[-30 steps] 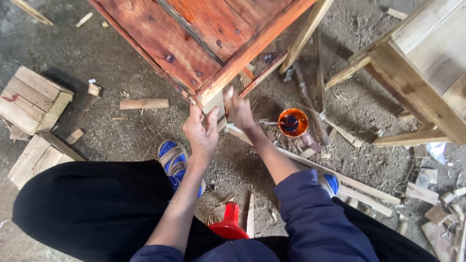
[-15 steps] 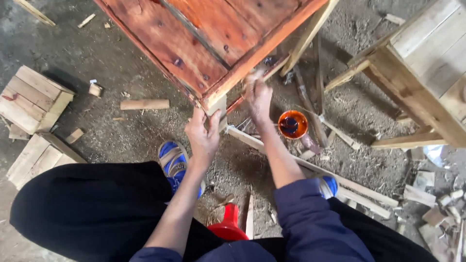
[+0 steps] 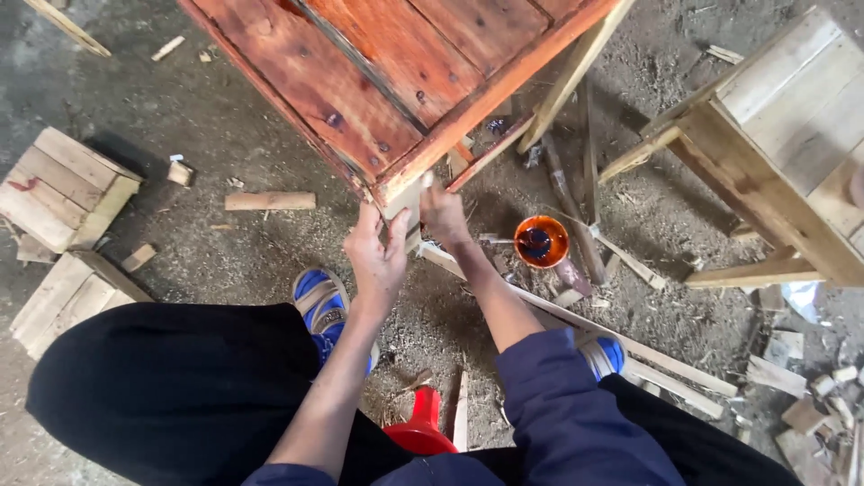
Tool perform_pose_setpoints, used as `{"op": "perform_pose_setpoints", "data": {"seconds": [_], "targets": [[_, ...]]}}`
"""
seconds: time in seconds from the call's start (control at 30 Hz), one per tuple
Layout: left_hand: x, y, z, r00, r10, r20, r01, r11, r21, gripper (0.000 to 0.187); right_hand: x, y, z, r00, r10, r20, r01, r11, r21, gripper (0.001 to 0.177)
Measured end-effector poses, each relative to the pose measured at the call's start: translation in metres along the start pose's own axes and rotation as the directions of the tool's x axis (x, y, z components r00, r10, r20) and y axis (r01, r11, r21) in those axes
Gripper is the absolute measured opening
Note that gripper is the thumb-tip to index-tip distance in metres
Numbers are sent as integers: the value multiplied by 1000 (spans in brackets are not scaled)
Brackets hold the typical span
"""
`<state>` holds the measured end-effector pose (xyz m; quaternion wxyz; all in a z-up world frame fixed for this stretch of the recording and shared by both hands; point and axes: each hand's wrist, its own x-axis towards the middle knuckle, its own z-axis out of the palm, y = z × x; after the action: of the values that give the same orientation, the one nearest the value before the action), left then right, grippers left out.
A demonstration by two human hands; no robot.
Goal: Applying a reddish-brown stain or varnish to the frame and edges of a wooden table using a small paintbrush.
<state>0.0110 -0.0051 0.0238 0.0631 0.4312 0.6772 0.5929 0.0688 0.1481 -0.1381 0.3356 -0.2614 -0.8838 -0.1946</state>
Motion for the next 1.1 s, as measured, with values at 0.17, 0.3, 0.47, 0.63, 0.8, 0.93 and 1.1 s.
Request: {"op": "perform_pose_setpoints", "data": {"seconds": [0.17,0.3,0.47,0.63,0.8,0.93,1.1], "targets": [[-5,-11,-1,1000,10,3,-10,999,-38,22,1,-1,-15,800,437,411,-584,415,697,29],[-12,-39,4,1000,-19,-1,19,997,-70,29,17,-2,-73,675,512,531,-639,46,768,35],[-6,-9,3,1000,-25,-15,25,999,-25,22,7,7,-44,563,609,559,-716,21,698,31],[-1,-1,-4,999,-44,-15,43,999,-2,10,41,6,-98,584,614,531,-745,147,650,26],[1,-7,-7,999,-29,-17,29,999,19,15,32,-6,-83,444,539,716,-741,-229,631,78],[-7,-11,0,999,-39,-16,39,999,17,17,6,39,-66,544,651,529,-683,-22,730,34],[-7,-19,8,998,-64,0,64,998,-25,16,20,-5,-89,523,543,657,-565,-356,744,29]]}}
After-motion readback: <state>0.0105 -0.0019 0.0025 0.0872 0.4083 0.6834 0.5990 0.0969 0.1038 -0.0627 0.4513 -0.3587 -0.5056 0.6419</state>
